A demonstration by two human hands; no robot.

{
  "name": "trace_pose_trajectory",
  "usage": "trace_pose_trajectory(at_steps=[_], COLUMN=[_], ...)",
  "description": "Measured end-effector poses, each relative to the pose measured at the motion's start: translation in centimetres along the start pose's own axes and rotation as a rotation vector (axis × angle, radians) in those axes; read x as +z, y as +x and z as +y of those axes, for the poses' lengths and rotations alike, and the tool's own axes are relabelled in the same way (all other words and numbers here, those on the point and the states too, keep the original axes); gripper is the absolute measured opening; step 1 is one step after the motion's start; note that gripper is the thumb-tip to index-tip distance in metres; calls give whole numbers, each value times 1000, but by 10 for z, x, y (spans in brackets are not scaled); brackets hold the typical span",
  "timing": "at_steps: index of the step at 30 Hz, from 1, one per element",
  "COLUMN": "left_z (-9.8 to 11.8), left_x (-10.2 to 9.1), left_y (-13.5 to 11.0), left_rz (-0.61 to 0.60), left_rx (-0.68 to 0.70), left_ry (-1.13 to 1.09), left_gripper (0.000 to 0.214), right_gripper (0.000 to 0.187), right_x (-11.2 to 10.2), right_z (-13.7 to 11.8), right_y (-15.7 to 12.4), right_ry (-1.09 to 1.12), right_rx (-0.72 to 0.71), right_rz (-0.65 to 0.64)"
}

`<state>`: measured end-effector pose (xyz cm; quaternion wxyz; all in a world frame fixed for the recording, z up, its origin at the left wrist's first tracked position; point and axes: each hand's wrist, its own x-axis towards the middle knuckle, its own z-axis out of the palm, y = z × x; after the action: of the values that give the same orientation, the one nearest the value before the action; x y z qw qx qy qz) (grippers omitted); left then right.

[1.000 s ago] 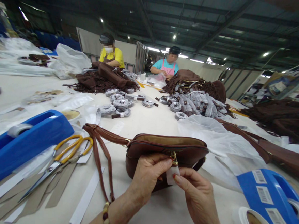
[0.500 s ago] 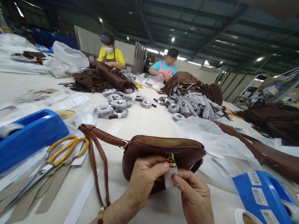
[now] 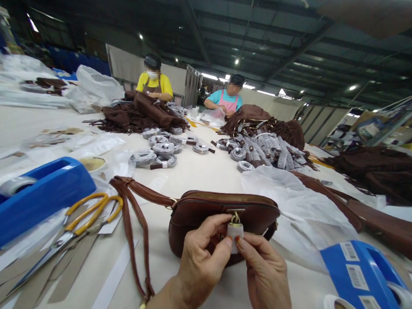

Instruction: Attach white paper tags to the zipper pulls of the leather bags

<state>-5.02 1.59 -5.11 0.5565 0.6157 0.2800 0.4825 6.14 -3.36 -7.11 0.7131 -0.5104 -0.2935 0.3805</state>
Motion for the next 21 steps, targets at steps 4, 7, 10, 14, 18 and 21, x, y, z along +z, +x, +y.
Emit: trace_pose_trajectory(at_steps=[4,7,10,14,18,21], left_z=[5,7,7,4,0,3], left_x=[1,1,1,2,5,8], left_y=[2,4,5,4,7,8], left_rz=[26,22,18,26,38,36], left_rx=[61,60,58,85,98,69], left_ry=[97,136,124,157,116,94], left_gripper=[31,31,32,35,32,28], right_gripper=[18,18,18,20,24,25], right_x=[2,4,7,8,9,11], right_z=[-5,-8,-10,-12,-12,-13], right_y=[2,2,3,6,9,11], right_ry=[7,26,56,73,80,123], right_rx=[-5,8,26,37,68,83], right_rz=[6,8,20,23,15,13])
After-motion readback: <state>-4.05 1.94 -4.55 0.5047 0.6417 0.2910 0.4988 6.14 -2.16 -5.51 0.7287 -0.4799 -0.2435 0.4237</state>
